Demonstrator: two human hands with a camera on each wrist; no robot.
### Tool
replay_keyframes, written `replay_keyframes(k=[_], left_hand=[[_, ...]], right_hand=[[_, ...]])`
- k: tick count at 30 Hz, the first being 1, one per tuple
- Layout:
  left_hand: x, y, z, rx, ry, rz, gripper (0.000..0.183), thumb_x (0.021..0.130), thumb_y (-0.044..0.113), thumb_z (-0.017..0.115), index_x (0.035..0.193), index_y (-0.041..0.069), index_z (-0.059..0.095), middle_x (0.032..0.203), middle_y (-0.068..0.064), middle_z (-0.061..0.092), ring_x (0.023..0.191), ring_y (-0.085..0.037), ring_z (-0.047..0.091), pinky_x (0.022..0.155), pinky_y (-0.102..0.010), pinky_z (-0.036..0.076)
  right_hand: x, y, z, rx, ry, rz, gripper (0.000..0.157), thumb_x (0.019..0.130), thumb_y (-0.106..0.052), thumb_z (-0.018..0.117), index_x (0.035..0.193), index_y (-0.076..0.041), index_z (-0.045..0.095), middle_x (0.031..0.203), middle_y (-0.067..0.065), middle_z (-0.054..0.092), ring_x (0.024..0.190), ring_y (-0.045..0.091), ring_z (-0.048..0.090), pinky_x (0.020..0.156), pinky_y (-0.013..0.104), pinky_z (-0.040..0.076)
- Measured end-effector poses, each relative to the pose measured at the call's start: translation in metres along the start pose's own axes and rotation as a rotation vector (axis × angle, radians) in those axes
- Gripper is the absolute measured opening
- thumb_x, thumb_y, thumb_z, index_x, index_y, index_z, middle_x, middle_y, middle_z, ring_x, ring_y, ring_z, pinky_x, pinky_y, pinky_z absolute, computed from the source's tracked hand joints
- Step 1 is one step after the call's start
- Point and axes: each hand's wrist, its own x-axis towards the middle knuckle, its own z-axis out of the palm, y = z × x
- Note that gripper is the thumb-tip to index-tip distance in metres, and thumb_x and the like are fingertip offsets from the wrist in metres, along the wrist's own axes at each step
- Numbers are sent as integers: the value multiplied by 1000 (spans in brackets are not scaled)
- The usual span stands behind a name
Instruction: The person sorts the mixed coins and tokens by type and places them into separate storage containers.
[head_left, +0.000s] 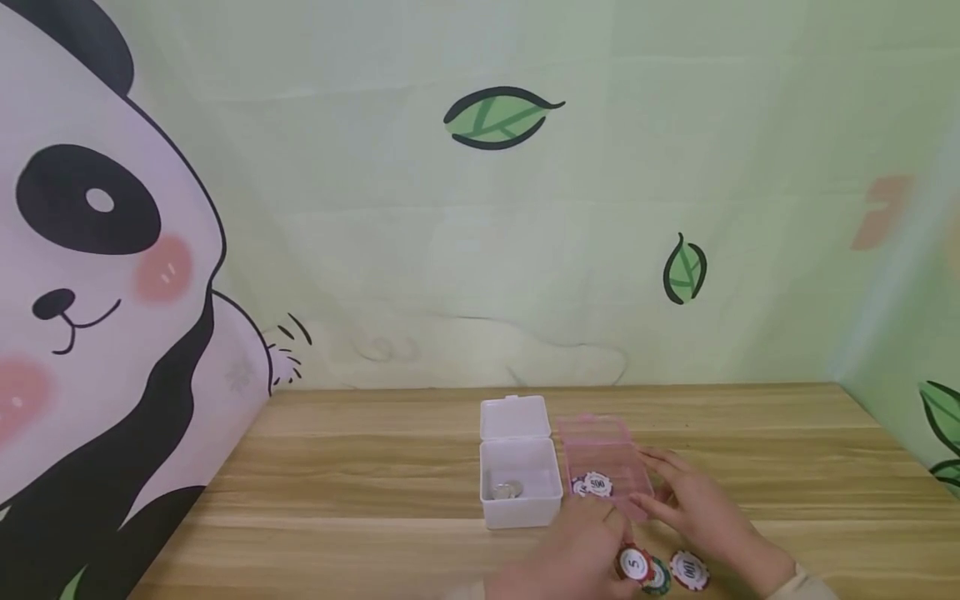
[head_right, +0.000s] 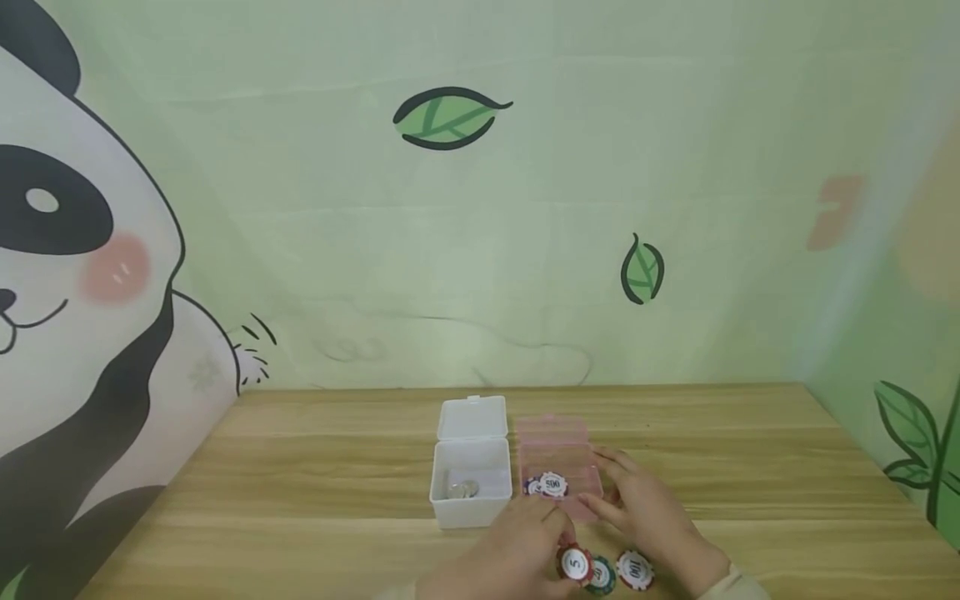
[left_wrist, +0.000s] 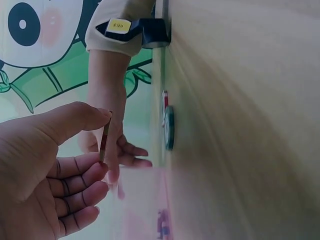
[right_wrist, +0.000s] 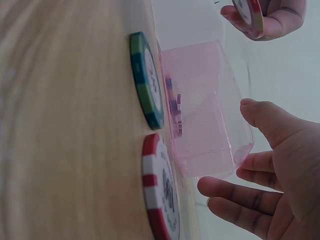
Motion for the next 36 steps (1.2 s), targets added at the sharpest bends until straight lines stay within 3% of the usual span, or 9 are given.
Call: replay_keyframes(k=[6, 16, 20, 26, 36], left_hand=[[1, -8, -7, 63, 77, 3, 33, 75, 51, 73, 85, 23, 59, 82, 14, 54, 85, -2, 52, 76, -17, 38], [9, -22, -12, 110, 63, -25, 40, 75, 53, 73, 91, 17, 61, 93, 9, 63, 95, -8, 58, 85, -23, 43], [12, -27, -17, 80, 20, -70, 38, 75, 50, 75, 89, 18, 59, 91, 10, 61, 95, -8, 56, 87, -24, 42], [17, -33, -20, 67, -18, -120, 38, 76, 49, 75, 88, 18, 57, 84, 11, 54, 88, -7, 52, 84, -23, 41], [29, -48, -15, 40, 4, -177, 35, 75, 47, 76, 85, 18, 57, 81, 11, 55, 83, -6, 51, 75, -21, 38]], right_hand=[[1, 0, 0, 11, 9, 1, 56, 87, -29, 69, 132, 1, 54, 134, 18, 55, 67, -8, 57, 60, 17, 50], [1, 0, -1, -1, -15, 9, 56, 88, -31, 68, 131, 1, 54, 133, 19, 56, 68, -8, 56, 60, 17, 49], [1, 0, -1, 2, -14, 14, 57, 87, -32, 69, 132, 1, 54, 134, 18, 56, 68, -8, 55, 61, 17, 50], [0, 1, 0, 3, -11, 3, 56, 88, -31, 69, 131, 1, 54, 134, 19, 55, 68, -8, 55, 61, 17, 49], [0, 0, -2, 10, -33, 18, 60, 88, -35, 67, 133, 2, 53, 136, 20, 54, 68, -8, 53, 60, 16, 48]])
